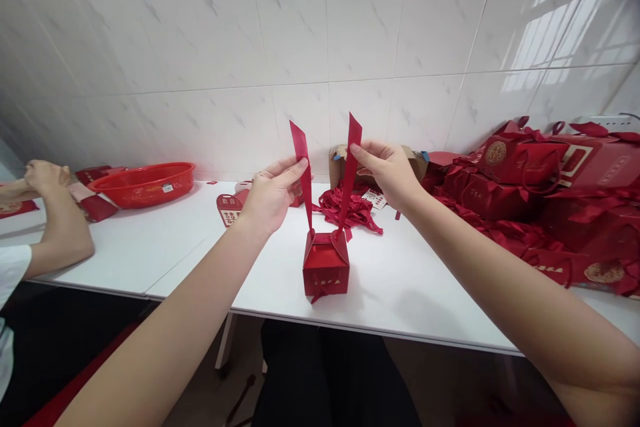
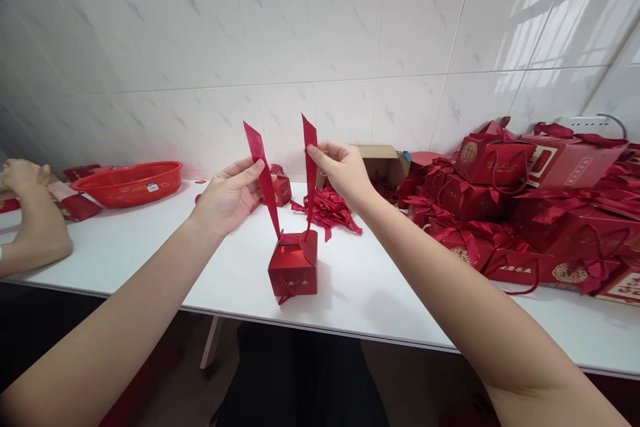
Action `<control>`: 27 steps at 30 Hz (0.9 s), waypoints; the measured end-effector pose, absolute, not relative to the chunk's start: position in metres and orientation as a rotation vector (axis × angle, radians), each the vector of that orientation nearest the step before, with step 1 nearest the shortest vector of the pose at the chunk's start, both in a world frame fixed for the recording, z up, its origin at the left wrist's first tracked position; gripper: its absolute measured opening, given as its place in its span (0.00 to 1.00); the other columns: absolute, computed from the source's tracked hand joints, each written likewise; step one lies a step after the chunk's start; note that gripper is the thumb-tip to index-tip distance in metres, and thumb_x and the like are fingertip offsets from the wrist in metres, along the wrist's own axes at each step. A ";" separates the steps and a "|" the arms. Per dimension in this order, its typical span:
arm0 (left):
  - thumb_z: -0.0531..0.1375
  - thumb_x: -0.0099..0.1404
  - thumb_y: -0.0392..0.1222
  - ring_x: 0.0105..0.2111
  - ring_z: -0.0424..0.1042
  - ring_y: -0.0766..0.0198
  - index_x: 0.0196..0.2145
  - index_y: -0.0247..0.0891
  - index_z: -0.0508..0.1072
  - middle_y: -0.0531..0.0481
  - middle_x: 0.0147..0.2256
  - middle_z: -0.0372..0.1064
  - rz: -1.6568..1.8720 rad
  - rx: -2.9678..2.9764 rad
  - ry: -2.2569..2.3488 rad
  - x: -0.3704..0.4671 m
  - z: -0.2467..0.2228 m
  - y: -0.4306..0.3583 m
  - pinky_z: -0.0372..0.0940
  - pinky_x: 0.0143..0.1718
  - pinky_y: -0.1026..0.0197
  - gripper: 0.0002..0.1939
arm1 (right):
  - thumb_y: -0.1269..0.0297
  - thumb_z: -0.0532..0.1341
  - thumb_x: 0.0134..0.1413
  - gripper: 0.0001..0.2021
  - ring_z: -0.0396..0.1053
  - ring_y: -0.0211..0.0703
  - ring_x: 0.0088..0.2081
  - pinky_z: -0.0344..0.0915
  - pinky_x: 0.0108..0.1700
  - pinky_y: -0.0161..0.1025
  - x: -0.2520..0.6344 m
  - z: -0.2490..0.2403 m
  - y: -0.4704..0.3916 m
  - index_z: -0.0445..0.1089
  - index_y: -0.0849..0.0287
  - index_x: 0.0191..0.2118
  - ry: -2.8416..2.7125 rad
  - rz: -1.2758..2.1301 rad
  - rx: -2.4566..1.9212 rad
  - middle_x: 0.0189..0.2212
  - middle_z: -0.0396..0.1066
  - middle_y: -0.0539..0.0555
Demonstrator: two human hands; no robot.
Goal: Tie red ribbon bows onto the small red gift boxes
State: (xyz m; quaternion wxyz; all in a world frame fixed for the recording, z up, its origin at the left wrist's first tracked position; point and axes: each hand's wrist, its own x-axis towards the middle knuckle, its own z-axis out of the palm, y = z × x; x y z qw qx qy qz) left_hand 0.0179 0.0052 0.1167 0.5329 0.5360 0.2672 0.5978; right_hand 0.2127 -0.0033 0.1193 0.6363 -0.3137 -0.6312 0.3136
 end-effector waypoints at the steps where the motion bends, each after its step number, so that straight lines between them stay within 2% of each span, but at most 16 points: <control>1: 0.69 0.46 0.42 0.37 0.74 0.58 0.35 0.38 0.74 0.46 0.36 0.74 1.424 1.272 0.634 0.018 0.117 0.005 0.68 0.39 0.52 0.17 | 0.52 0.62 0.48 0.12 0.70 0.36 0.30 0.67 0.34 0.36 0.212 0.118 -0.004 0.72 0.57 0.32 -1.435 0.731 -0.718 0.29 0.72 0.50; 9: 0.69 0.48 0.43 0.36 0.73 0.59 0.34 0.40 0.74 0.49 0.33 0.73 1.429 1.281 0.609 0.017 0.120 0.003 0.68 0.38 0.54 0.15 | 0.55 0.64 0.48 0.11 0.72 0.37 0.32 0.69 0.41 0.39 0.206 0.120 -0.003 0.69 0.59 0.29 -1.346 0.890 -0.633 0.30 0.73 0.51; 14: 0.68 0.49 0.42 0.33 0.74 0.61 0.34 0.37 0.74 0.50 0.31 0.72 1.419 1.338 0.583 0.020 0.122 0.003 0.68 0.37 0.55 0.14 | 0.59 0.65 0.47 0.10 0.70 0.35 0.25 0.68 0.32 0.37 0.203 0.124 0.001 0.66 0.59 0.30 -1.288 0.919 -0.669 0.25 0.72 0.50; 18: 0.69 0.47 0.40 0.29 0.73 0.63 0.40 0.38 0.71 0.51 0.30 0.73 1.364 1.409 0.613 0.023 0.125 0.002 0.68 0.35 0.55 0.21 | 0.64 0.64 0.48 0.07 0.64 0.32 0.20 0.63 0.27 0.34 0.198 0.124 0.001 0.70 0.60 0.33 -1.384 0.897 -0.779 0.23 0.71 0.49; 21: 0.70 0.47 0.39 0.29 0.74 0.60 0.41 0.38 0.68 0.50 0.30 0.73 1.301 1.465 0.676 0.023 0.129 0.001 0.68 0.34 0.54 0.24 | 0.67 0.61 0.49 0.04 0.59 0.30 0.20 0.60 0.26 0.33 0.193 0.122 -0.001 0.71 0.61 0.29 -1.534 0.930 -0.680 0.22 0.67 0.48; 24: 0.70 0.46 0.37 0.30 0.74 0.58 0.42 0.38 0.67 0.48 0.31 0.73 1.265 1.516 0.764 0.021 0.130 0.003 0.67 0.35 0.53 0.25 | 0.64 0.61 0.50 0.08 0.58 0.31 0.22 0.59 0.28 0.34 0.191 0.118 -0.002 0.69 0.59 0.23 -1.642 0.918 -0.592 0.19 0.61 0.46; 27: 0.69 0.48 0.35 0.31 0.74 0.58 0.43 0.38 0.67 0.47 0.33 0.73 1.190 1.537 0.740 0.018 0.128 0.003 0.66 0.37 0.52 0.24 | 0.57 0.62 0.50 0.10 0.60 0.32 0.24 0.60 0.30 0.34 0.191 0.114 -0.003 0.69 0.57 0.24 -1.691 0.874 -0.611 0.19 0.62 0.46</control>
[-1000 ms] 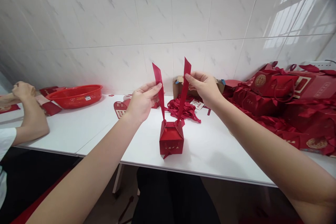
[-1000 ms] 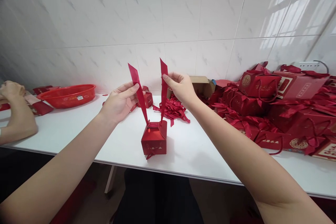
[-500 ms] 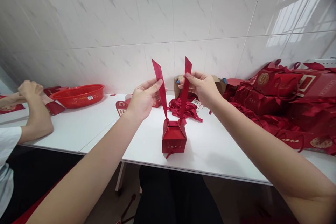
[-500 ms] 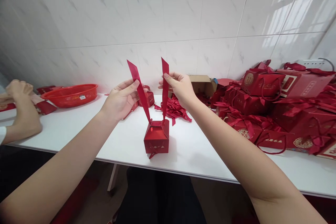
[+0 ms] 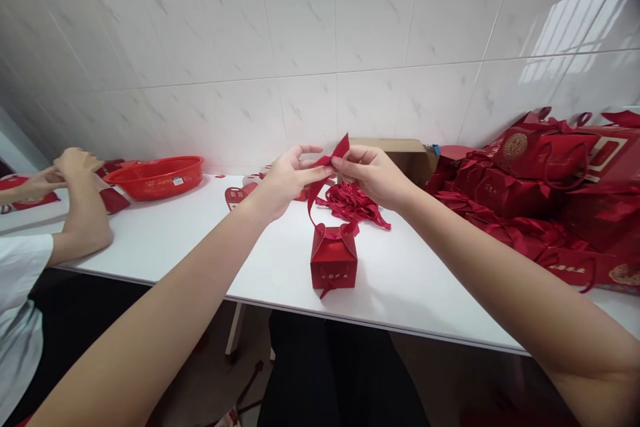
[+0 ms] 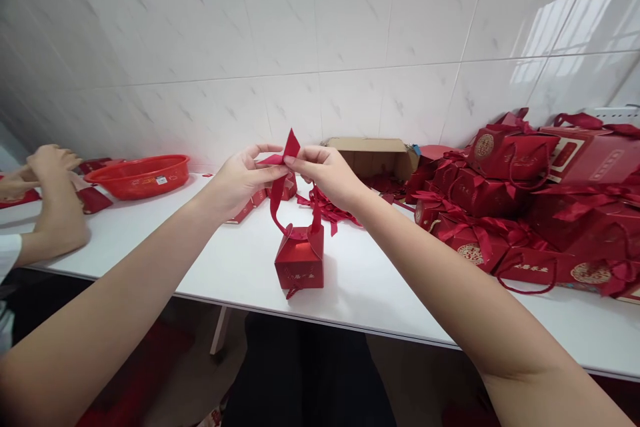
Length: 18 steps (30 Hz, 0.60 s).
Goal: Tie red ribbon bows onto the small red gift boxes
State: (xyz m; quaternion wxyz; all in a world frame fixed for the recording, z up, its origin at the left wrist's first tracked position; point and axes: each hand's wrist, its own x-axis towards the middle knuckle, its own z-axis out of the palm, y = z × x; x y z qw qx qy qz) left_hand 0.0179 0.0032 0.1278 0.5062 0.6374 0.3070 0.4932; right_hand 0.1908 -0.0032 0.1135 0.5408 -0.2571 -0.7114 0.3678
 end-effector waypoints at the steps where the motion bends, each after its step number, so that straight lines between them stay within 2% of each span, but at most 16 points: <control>1: 0.68 0.49 0.34 0.31 0.74 0.57 0.43 0.37 0.67 0.47 0.32 0.73 1.164 1.536 0.708 0.017 0.126 0.003 0.65 0.37 0.52 0.23 | 0.55 0.61 0.50 0.10 0.62 0.33 0.25 0.61 0.31 0.34 0.191 0.112 -0.004 0.70 0.57 0.27 -1.722 0.864 -0.605 0.21 0.64 0.46; 5: 0.64 0.52 0.33 0.31 0.74 0.57 0.41 0.34 0.68 0.47 0.28 0.72 1.111 1.490 0.648 0.009 0.119 0.003 0.64 0.38 0.52 0.17 | 0.57 0.58 0.54 0.10 0.67 0.37 0.32 0.65 0.37 0.37 0.197 0.105 -0.007 0.74 0.55 0.34 -1.924 0.693 -0.565 0.29 0.72 0.49; 10: 0.63 0.52 0.33 0.31 0.72 0.60 0.40 0.34 0.69 0.45 0.31 0.72 1.076 1.406 0.644 0.001 0.114 0.005 0.64 0.37 0.54 0.16 | 0.66 0.56 0.56 0.11 0.67 0.43 0.39 0.63 0.43 0.44 0.202 0.095 -0.008 0.76 0.50 0.37 -2.071 -0.005 -0.576 0.36 0.74 0.52; 12: 0.62 0.52 0.32 0.33 0.72 0.60 0.40 0.34 0.68 0.45 0.33 0.72 1.058 1.389 0.613 0.003 0.113 0.005 0.64 0.39 0.54 0.16 | 0.68 0.56 0.56 0.12 0.66 0.46 0.40 0.62 0.45 0.48 0.201 0.091 -0.006 0.76 0.49 0.38 -2.062 -0.150 -0.591 0.37 0.74 0.53; 15: 0.62 0.52 0.34 0.34 0.72 0.60 0.43 0.35 0.66 0.46 0.32 0.71 1.125 1.415 0.581 0.009 0.110 0.000 0.64 0.40 0.54 0.19 | 0.69 0.57 0.54 0.12 0.67 0.46 0.41 0.64 0.45 0.48 0.196 0.084 -0.007 0.76 0.49 0.39 -1.997 -0.108 -0.623 0.38 0.75 0.53; 18: 0.64 0.52 0.38 0.33 0.71 0.61 0.47 0.40 0.64 0.51 0.30 0.70 1.361 1.561 0.699 0.013 0.107 -0.009 0.62 0.40 0.57 0.24 | 0.66 0.58 0.53 0.11 0.67 0.44 0.45 0.64 0.48 0.46 0.192 0.076 -0.013 0.76 0.48 0.40 -1.805 0.120 -0.673 0.43 0.73 0.52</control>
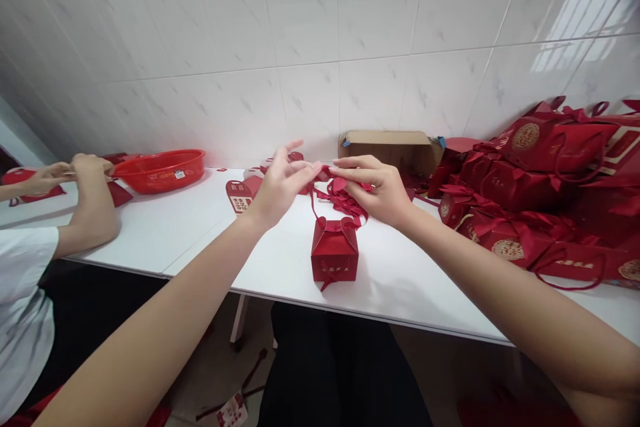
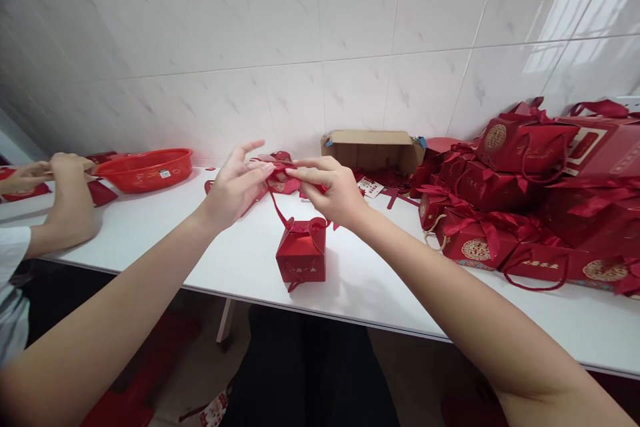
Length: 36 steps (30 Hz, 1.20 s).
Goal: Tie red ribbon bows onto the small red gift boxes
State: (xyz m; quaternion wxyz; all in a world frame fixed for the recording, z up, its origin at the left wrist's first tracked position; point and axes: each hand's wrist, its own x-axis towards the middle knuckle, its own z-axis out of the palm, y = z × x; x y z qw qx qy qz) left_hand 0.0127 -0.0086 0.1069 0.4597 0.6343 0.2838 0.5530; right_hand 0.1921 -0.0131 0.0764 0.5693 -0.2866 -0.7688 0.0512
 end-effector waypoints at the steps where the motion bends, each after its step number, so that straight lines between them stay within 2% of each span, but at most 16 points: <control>1: 0.64 0.51 0.38 0.33 0.70 0.62 0.47 0.41 0.63 0.52 0.29 0.70 1.456 1.631 0.776 0.012 0.105 -0.011 0.61 0.39 0.59 0.25 | 0.64 0.59 0.53 0.10 0.67 0.44 0.46 0.64 0.49 0.45 0.193 0.073 -0.016 0.76 0.48 0.39 -1.702 0.225 -0.687 0.44 0.72 0.51; 3: 0.65 0.50 0.39 0.31 0.68 0.63 0.47 0.42 0.63 0.55 0.27 0.68 1.621 1.780 0.956 0.005 0.099 -0.016 0.60 0.37 0.61 0.26 | 0.61 0.60 0.52 0.09 0.68 0.43 0.45 0.65 0.46 0.43 0.199 0.063 -0.023 0.76 0.49 0.38 -1.474 0.439 -0.712 0.43 0.73 0.51; 5: 0.65 0.49 0.38 0.27 0.65 0.65 0.45 0.43 0.63 0.58 0.22 0.62 1.722 1.926 1.146 -0.010 0.087 -0.016 0.58 0.34 0.63 0.25 | 0.59 0.61 0.51 0.08 0.70 0.42 0.38 0.66 0.40 0.41 0.214 0.049 -0.031 0.76 0.52 0.35 -1.300 0.569 -0.768 0.35 0.74 0.51; 8: 0.62 0.51 0.36 0.21 0.58 0.66 0.44 0.45 0.61 0.61 0.19 0.53 1.698 2.095 1.434 -0.044 0.055 -0.011 0.54 0.29 0.63 0.22 | 0.57 0.63 0.46 0.09 0.67 0.41 0.28 0.62 0.31 0.38 0.251 0.017 -0.043 0.73 0.57 0.26 -1.256 0.510 -1.008 0.23 0.71 0.49; 11: 0.58 0.50 0.33 0.20 0.57 0.64 0.43 0.45 0.61 0.60 0.20 0.52 1.518 2.111 1.611 -0.082 0.012 -0.003 0.53 0.28 0.62 0.21 | 0.55 0.63 0.44 0.11 0.67 0.45 0.27 0.60 0.29 0.39 0.291 -0.021 -0.051 0.72 0.58 0.25 -1.236 0.384 -1.346 0.22 0.71 0.51; 13: 0.57 0.49 0.33 0.20 0.58 0.63 0.40 0.45 0.63 0.59 0.20 0.52 1.355 2.120 1.679 -0.099 -0.014 0.002 0.54 0.27 0.61 0.19 | 0.53 0.62 0.44 0.13 0.68 0.47 0.26 0.61 0.28 0.41 0.308 -0.042 -0.052 0.71 0.58 0.22 -1.348 0.419 -1.543 0.20 0.70 0.52; 15: 0.57 0.50 0.34 0.25 0.63 0.59 0.39 0.44 0.65 0.55 0.24 0.58 1.236 2.164 1.661 -0.105 -0.030 0.005 0.57 0.31 0.59 0.17 | 0.52 0.60 0.45 0.13 0.70 0.50 0.30 0.63 0.32 0.43 0.314 -0.052 -0.049 0.73 0.58 0.27 -1.442 0.414 -1.594 0.28 0.73 0.55; 17: 0.58 0.50 0.37 0.36 0.66 0.54 0.37 0.44 0.67 0.49 0.33 0.63 1.248 2.206 1.622 -0.098 -0.035 0.007 0.59 0.40 0.55 0.14 | 0.52 0.59 0.47 0.16 0.70 0.52 0.38 0.64 0.38 0.46 0.308 -0.051 -0.044 0.73 0.58 0.37 -1.432 0.279 -1.563 0.40 0.72 0.59; 19: 0.58 0.52 0.40 0.44 0.64 0.50 0.35 0.43 0.68 0.45 0.39 0.64 1.325 2.162 1.556 -0.083 -0.030 0.007 0.57 0.47 0.52 0.10 | 0.52 0.56 0.50 0.19 0.68 0.52 0.44 0.63 0.43 0.48 0.292 -0.043 -0.038 0.70 0.57 0.43 -1.405 0.146 -1.504 0.46 0.69 0.61; 22: 0.57 0.55 0.44 0.46 0.65 0.53 0.33 0.42 0.68 0.47 0.40 0.66 1.297 1.910 1.382 -0.052 -0.014 0.003 0.58 0.48 0.52 0.08 | 0.51 0.51 0.56 0.18 0.68 0.49 0.43 0.63 0.45 0.47 0.258 -0.028 -0.033 0.69 0.58 0.40 -1.524 0.242 -1.397 0.41 0.71 0.60; 24: 0.58 0.55 0.47 0.45 0.66 0.56 0.33 0.40 0.67 0.48 0.39 0.66 1.193 1.797 1.280 -0.032 -0.005 -0.001 0.60 0.47 0.54 0.10 | 0.50 0.49 0.57 0.19 0.69 0.47 0.39 0.64 0.41 0.44 0.235 -0.021 -0.033 0.67 0.59 0.41 -1.625 0.429 -1.360 0.39 0.70 0.59; 27: 0.59 0.54 0.48 0.42 0.67 0.58 0.34 0.39 0.66 0.49 0.39 0.65 1.090 1.772 1.175 -0.012 -0.002 -0.004 0.62 0.43 0.57 0.12 | 0.46 0.55 0.52 0.26 0.68 0.42 0.32 0.65 0.34 0.41 0.210 -0.015 -0.035 0.62 0.58 0.51 -1.770 0.553 -1.306 0.41 0.68 0.59; 30: 0.60 0.54 0.46 0.41 0.66 0.60 0.36 0.39 0.65 0.48 0.40 0.64 1.083 1.812 1.156 -0.004 -0.010 -0.002 0.63 0.40 0.57 0.13 | 0.49 0.59 0.49 0.31 0.66 0.42 0.33 0.63 0.36 0.40 0.199 -0.008 -0.036 0.57 0.55 0.58 -1.959 0.467 -1.239 0.39 0.69 0.57; 33: 0.59 0.55 0.44 0.41 0.65 0.60 0.37 0.39 0.64 0.48 0.41 0.63 1.097 1.865 1.160 -0.003 -0.018 0.002 0.63 0.41 0.57 0.12 | 0.52 0.60 0.50 0.25 0.65 0.40 0.29 0.60 0.32 0.37 0.197 0.000 -0.031 0.65 0.57 0.52 -2.086 0.465 -1.279 0.30 0.70 0.53; 36: 0.59 0.56 0.43 0.42 0.65 0.60 0.38 0.39 0.64 0.47 0.42 0.62 1.082 1.907 1.160 -0.005 -0.021 0.004 0.63 0.40 0.57 0.12 | 0.50 0.61 0.48 0.22 0.64 0.39 0.26 0.58 0.29 0.36 0.199 0.004 -0.025 0.70 0.58 0.46 -2.086 0.470 -1.344 0.27 0.70 0.52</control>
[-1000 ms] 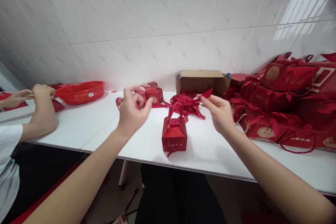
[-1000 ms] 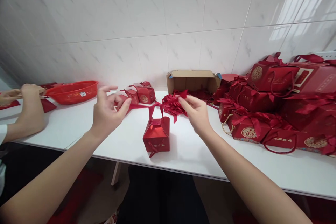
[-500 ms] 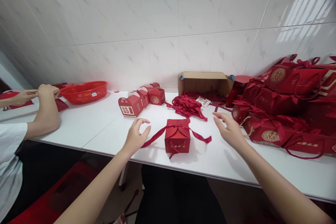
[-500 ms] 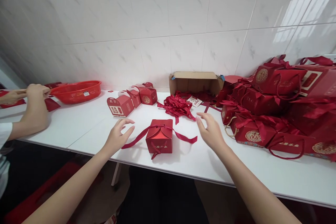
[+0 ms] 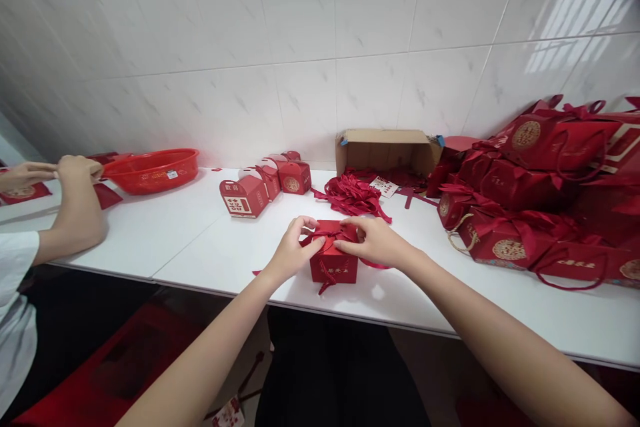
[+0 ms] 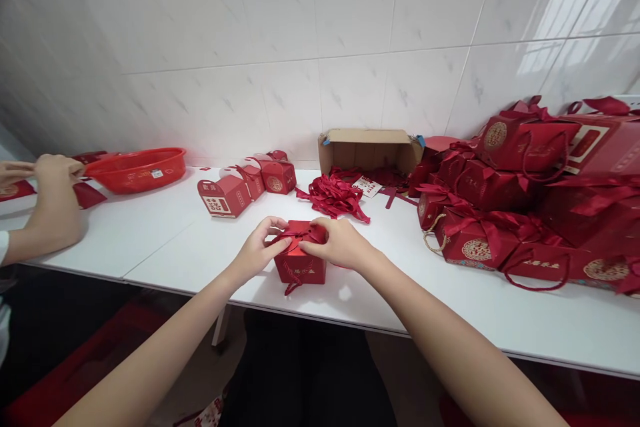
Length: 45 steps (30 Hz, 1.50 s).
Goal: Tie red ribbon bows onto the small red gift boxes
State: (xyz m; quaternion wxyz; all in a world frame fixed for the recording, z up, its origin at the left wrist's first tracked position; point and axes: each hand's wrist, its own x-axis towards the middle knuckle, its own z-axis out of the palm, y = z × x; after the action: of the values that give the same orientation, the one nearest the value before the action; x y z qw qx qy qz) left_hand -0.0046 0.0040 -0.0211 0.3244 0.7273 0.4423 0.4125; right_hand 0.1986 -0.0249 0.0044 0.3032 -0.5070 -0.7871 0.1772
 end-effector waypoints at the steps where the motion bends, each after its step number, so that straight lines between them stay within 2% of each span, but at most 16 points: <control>1: 0.59 0.56 0.43 0.42 0.65 0.60 0.38 0.39 0.63 0.47 0.42 0.62 1.078 1.908 1.162 -0.004 -0.021 0.004 0.63 0.40 0.57 0.13 | 0.49 0.61 0.47 0.23 0.64 0.39 0.27 0.58 0.29 0.36 0.199 0.003 -0.024 0.70 0.58 0.45 -2.077 0.464 -1.348 0.28 0.70 0.52; 4: 0.60 0.53 0.45 0.41 0.64 0.61 0.40 0.40 0.61 0.48 0.42 0.60 1.079 1.846 1.181 -0.002 -0.020 0.002 0.63 0.39 0.59 0.17 | 0.45 0.61 0.46 0.24 0.66 0.42 0.32 0.62 0.35 0.40 0.200 -0.006 -0.022 0.70 0.57 0.44 -2.048 0.433 -1.302 0.33 0.69 0.55; 7: 0.62 0.51 0.48 0.35 0.64 0.65 0.38 0.40 0.58 0.50 0.40 0.59 1.023 1.716 1.207 0.000 -0.017 0.000 0.62 0.34 0.61 0.20 | 0.50 0.56 0.53 0.19 0.66 0.45 0.43 0.64 0.43 0.42 0.203 -0.019 -0.021 0.68 0.57 0.46 -1.901 0.492 -1.234 0.41 0.65 0.58; 8: 0.62 0.51 0.49 0.33 0.64 0.66 0.37 0.40 0.58 0.51 0.39 0.60 0.990 1.683 1.217 0.001 -0.015 -0.001 0.61 0.32 0.62 0.20 | 0.53 0.55 0.55 0.18 0.66 0.44 0.44 0.65 0.43 0.42 0.204 -0.023 -0.020 0.66 0.57 0.47 -1.833 0.552 -1.233 0.44 0.63 0.59; 10: 0.61 0.51 0.50 0.29 0.63 0.67 0.33 0.39 0.58 0.53 0.35 0.60 0.929 1.661 1.239 0.001 -0.012 -0.001 0.59 0.28 0.64 0.18 | 0.55 0.56 0.54 0.18 0.67 0.41 0.39 0.66 0.39 0.41 0.206 -0.026 -0.019 0.62 0.57 0.49 -1.710 0.710 -1.279 0.46 0.62 0.59; 12: 0.62 0.50 0.50 0.27 0.61 0.68 0.30 0.39 0.58 0.55 0.30 0.60 0.889 1.679 1.265 0.000 -0.010 0.001 0.55 0.25 0.66 0.17 | 0.54 0.59 0.51 0.20 0.66 0.37 0.31 0.64 0.33 0.38 0.209 -0.026 -0.018 0.60 0.57 0.47 -1.606 0.841 -1.344 0.43 0.63 0.57; 14: 0.62 0.50 0.51 0.25 0.59 0.69 0.27 0.38 0.59 0.57 0.26 0.60 0.861 1.704 1.278 -0.001 -0.009 0.003 0.53 0.24 0.66 0.17 | 0.51 0.62 0.47 0.19 0.62 0.34 0.26 0.59 0.28 0.35 0.212 -0.023 -0.017 0.62 0.58 0.41 -1.544 0.957 -1.396 0.33 0.65 0.52; 16: 0.62 0.50 0.52 0.24 0.58 0.69 0.25 0.37 0.61 0.56 0.24 0.60 0.801 1.722 1.271 -0.003 -0.006 0.005 0.52 0.24 0.65 0.18 | 0.47 0.62 0.45 0.19 0.57 0.33 0.23 0.53 0.24 0.33 0.215 -0.021 -0.015 0.63 0.59 0.33 -1.547 1.097 -1.410 0.24 0.61 0.48; 18: 0.62 0.50 0.54 0.23 0.59 0.69 0.24 0.37 0.63 0.56 0.23 0.60 0.721 1.734 1.252 -0.003 -0.003 0.006 0.53 0.24 0.64 0.18 | 0.45 0.62 0.44 0.20 0.52 0.31 0.20 0.47 0.22 0.33 0.220 -0.021 -0.012 0.63 0.60 0.26 -1.587 1.249 -1.372 0.20 0.56 0.46; 21: 0.62 0.50 0.56 0.23 0.59 0.69 0.23 0.36 0.65 0.55 0.22 0.62 0.655 1.759 1.227 -0.003 0.002 0.007 0.53 0.25 0.64 0.19 | 0.48 0.65 0.41 0.20 0.52 0.31 0.21 0.48 0.24 0.34 0.224 -0.022 -0.007 0.62 0.60 0.21 -1.582 1.395 -1.215 0.19 0.57 0.46; 24: 0.62 0.50 0.56 0.22 0.58 0.70 0.22 0.36 0.65 0.55 0.21 0.62 0.639 1.780 1.219 -0.004 0.004 0.009 0.52 0.24 0.65 0.20 | 0.54 0.68 0.39 0.19 0.54 0.31 0.22 0.48 0.24 0.33 0.225 -0.021 -0.006 0.60 0.60 0.21 -1.493 1.556 -1.057 0.19 0.58 0.46; 27: 0.62 0.50 0.57 0.20 0.55 0.71 0.21 0.36 0.65 0.56 0.20 0.60 0.641 1.794 1.196 -0.005 0.003 0.012 0.49 0.22 0.65 0.20 | 0.51 0.66 0.42 0.20 0.48 0.29 0.19 0.42 0.22 0.32 0.224 -0.018 -0.008 0.57 0.59 0.22 -1.389 1.699 -1.025 0.17 0.53 0.44; 31: 0.61 0.52 0.57 0.19 0.53 0.72 0.20 0.36 0.65 0.55 0.19 0.59 0.590 1.813 1.127 -0.010 0.004 0.017 0.47 0.21 0.65 0.21 | 0.42 0.59 0.46 0.23 0.46 0.30 0.19 0.41 0.22 0.33 0.227 -0.019 -0.009 0.58 0.59 0.23 -1.384 1.582 -1.194 0.18 0.52 0.44; 37: 0.62 0.51 0.56 0.19 0.53 0.72 0.21 0.36 0.66 0.55 0.20 0.61 0.592 1.787 1.104 -0.011 0.009 0.016 0.46 0.21 0.66 0.19 | 0.46 0.62 0.46 0.23 0.51 0.32 0.22 0.49 0.26 0.35 0.234 -0.021 -0.006 0.57 0.60 0.18 -1.586 1.400 -1.094 0.18 0.56 0.46; 45: 0.64 0.47 0.55 0.18 0.51 0.72 0.17 0.36 0.63 0.56 0.17 0.58 0.686 1.777 1.195 -0.016 0.000 0.016 0.44 0.21 0.65 0.21 | 0.49 0.65 0.44 0.24 0.41 0.27 0.17 0.37 0.21 0.33 0.234 -0.023 -0.007 0.50 0.58 0.20 -1.619 1.594 -0.973 0.15 0.43 0.40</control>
State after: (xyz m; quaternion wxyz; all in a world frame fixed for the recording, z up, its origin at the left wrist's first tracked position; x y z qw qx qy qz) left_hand -0.0163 0.0163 0.0002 0.4318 0.7127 0.4795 0.2750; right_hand 0.2343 -0.0072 -0.0230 0.3287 -0.3720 -0.6186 0.6091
